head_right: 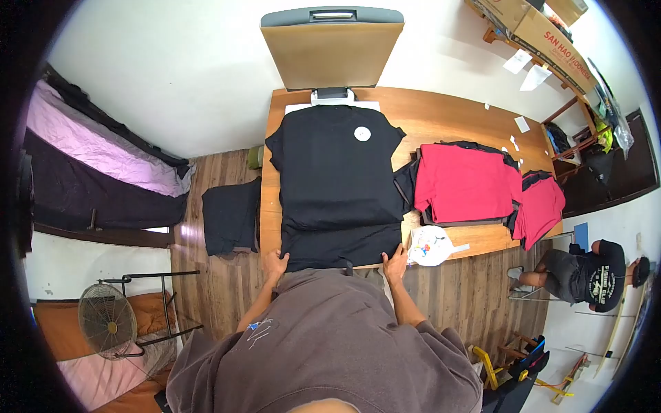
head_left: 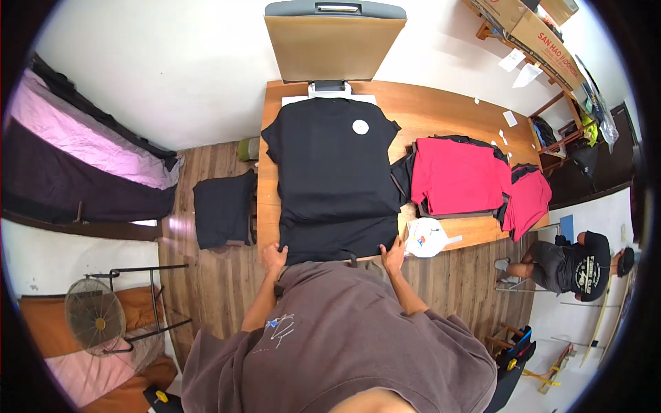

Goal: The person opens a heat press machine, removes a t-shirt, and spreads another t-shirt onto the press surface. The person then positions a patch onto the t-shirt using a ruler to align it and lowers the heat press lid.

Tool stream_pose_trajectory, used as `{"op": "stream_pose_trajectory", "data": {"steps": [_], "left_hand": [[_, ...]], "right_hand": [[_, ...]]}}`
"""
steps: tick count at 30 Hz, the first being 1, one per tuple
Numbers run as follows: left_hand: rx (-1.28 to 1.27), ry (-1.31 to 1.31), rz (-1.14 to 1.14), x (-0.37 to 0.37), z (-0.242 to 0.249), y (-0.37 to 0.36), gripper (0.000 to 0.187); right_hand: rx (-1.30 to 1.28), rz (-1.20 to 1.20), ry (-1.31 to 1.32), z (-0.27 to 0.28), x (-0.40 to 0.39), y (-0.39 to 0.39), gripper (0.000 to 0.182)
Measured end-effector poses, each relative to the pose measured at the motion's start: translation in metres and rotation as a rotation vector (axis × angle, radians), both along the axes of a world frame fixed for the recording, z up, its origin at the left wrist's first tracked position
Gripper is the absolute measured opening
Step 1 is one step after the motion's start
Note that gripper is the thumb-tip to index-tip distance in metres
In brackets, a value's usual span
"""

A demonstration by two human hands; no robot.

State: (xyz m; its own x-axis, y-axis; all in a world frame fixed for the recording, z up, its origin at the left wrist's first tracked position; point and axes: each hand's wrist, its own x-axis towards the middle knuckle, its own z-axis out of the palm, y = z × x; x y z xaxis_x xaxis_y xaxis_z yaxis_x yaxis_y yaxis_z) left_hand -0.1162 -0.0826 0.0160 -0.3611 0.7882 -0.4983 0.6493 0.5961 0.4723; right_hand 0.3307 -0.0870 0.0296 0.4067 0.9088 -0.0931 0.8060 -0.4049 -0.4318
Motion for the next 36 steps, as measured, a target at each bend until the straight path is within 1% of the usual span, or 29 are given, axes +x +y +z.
{"op": "stream_pose_trajectory", "data": {"steps": [1, 2, 4, 5, 6, 7, 9, 10, 12, 13, 14, 15, 17, 18, 19, 20, 21, 22, 23, 25, 26, 27, 29, 31, 32, 35, 36], "left_hand": [[-0.001, -0.110, 0.033, -0.009, 0.000, -0.001, 0.042], [0.008, -0.167, 0.008, -0.016, -0.001, -0.002, 0.043], [0.024, -0.283, -0.042, -0.029, -0.025, -0.013, 0.046], [0.091, -0.285, -0.011, -0.031, -0.030, -0.020, 0.047], [0.159, -0.287, 0.020, -0.032, -0.034, -0.026, 0.049], [0.228, -0.290, 0.052, -0.032, -0.036, -0.029, 0.050], [0.274, -0.307, 0.114, -0.030, -0.016, -0.029, 0.050], [0.300, -0.316, 0.147, -0.029, -0.006, -0.025, 0.051], [0.266, -0.458, 0.145, -0.035, 0.006, -0.013, 0.043], [0.244, -0.528, 0.145, -0.042, 0.001, -0.012, 0.039], [0.409, -0.666, -0.017, -0.048, -0.005, -0.006, 0.030], [0.341, -0.722, -0.079, -0.052, 0.004, 0.002, 0.030], [0.210, -0.829, -0.199, -0.059, 0.056, 0.027, 0.030], [0.205, -0.813, -0.267, -0.064, 0.077, 0.036, 0.034], [0.096, -0.850, -0.262, -0.075, 0.088, 0.044, 0.034], [-0.011, -0.887, -0.255, -0.088, 0.096, 0.053, 0.034], [-0.118, -0.924, -0.248, -0.093, 0.108, 0.062, 0.034], [-0.206, -0.972, -0.160, -0.087, 0.148, 0.073, 0.035], [-0.199, -1.029, -0.168, -0.089, 0.149, 0.073, 0.039], [-0.184, -1.139, -0.185, -0.097, 0.152, 0.078, 0.048], [-0.165, -1.156, -0.148, -0.095, 0.157, 0.079, 0.060], [-0.178, -1.014, -0.178, -0.093, 0.161, 0.081, 0.056], [-0.212, -0.734, -0.240, -0.087, 0.166, 0.082, 0.047], [0.082, -0.520, -0.364, -0.066, 0.182, 0.084, 0.034], [0.226, -0.406, -0.426, -0.060, 0.190, 0.087, 0.028], [0.105, -0.485, -0.236, -0.057, 0.204, 0.106, 0.018], [0.185, -0.503, -0.290, -0.063, 0.208, 0.119, 0.016]], "right_hand": [[-0.045, -0.041, 0.049, -0.006, -0.001, -0.001, 0.081], [0.009, -0.095, -0.080, -0.012, -0.003, 0.000, 0.080], [-0.031, -0.267, 0.109, -0.040, 0.010, 0.005, 0.076], [-0.052, -0.353, 0.202, -0.057, 0.020, 0.007, 0.074], [-0.085, -0.387, 0.155, -0.068, 0.025, 0.010, 0.063], [-0.068, -0.358, 0.166, -0.085, 0.036, 0.012, 0.061], [-0.034, -0.296, 0.185, -0.114, 0.056, 0.018, 0.058], [-0.153, -0.378, 0.552, -0.073, 0.052, 0.027, 0.048], [-0.108, -0.358, 0.786, -0.050, 0.059, 0.038, 0.041], [-0.090, -0.351, 0.903, -0.042, 0.064, 0.039, 0.039], [-0.133, -0.308, 0.979, -0.032, 0.076, 0.042, 0.043], [-0.219, -0.377, 1.052, 0.025, 0.071, 0.051, 0.042], [-0.339, -0.232, 1.183, 0.058, 0.097, 0.072, 0.030], [-0.325, -0.162, 1.233, 0.068, 0.112, 0.080, 0.022], [-0.313, -0.094, 1.282, 0.076, 0.122, 0.086, 0.021], [-0.333, -0.161, 1.321, 0.102, 0.122, 0.096, 0.022], [-0.320, -0.180, 1.385, 0.115, 0.126, 0.102, 0.020], [-0.314, -0.114, 1.399, 0.112, 0.135, 0.106, 0.022], [-0.307, -0.050, 1.411, 0.111, 0.143, 0.111, 0.024], [-0.490, 0.086, 1.042, 0.136, 0.132, 0.122, 0.036], [-0.449, 0.195, 0.946, 0.124, 0.136, 0.122, 0.047], [-0.463, 0.340, 0.851, 0.108, 0.153, 0.121, 0.041], [-0.344, 0.285, 0.766, 0.135, 0.131, 0.124, 0.039], [-0.305, 0.324, 0.735, 0.138, 0.133, 0.128, 0.036], [-0.288, 0.317, 0.763, 0.146, 0.133, 0.133, 0.035], [-0.003, 0.320, 0.922, 0.139, 0.132, 0.152, 0.037], [-0.057, 0.295, 1.038, 0.145, 0.134, 0.169, 0.038]]}}
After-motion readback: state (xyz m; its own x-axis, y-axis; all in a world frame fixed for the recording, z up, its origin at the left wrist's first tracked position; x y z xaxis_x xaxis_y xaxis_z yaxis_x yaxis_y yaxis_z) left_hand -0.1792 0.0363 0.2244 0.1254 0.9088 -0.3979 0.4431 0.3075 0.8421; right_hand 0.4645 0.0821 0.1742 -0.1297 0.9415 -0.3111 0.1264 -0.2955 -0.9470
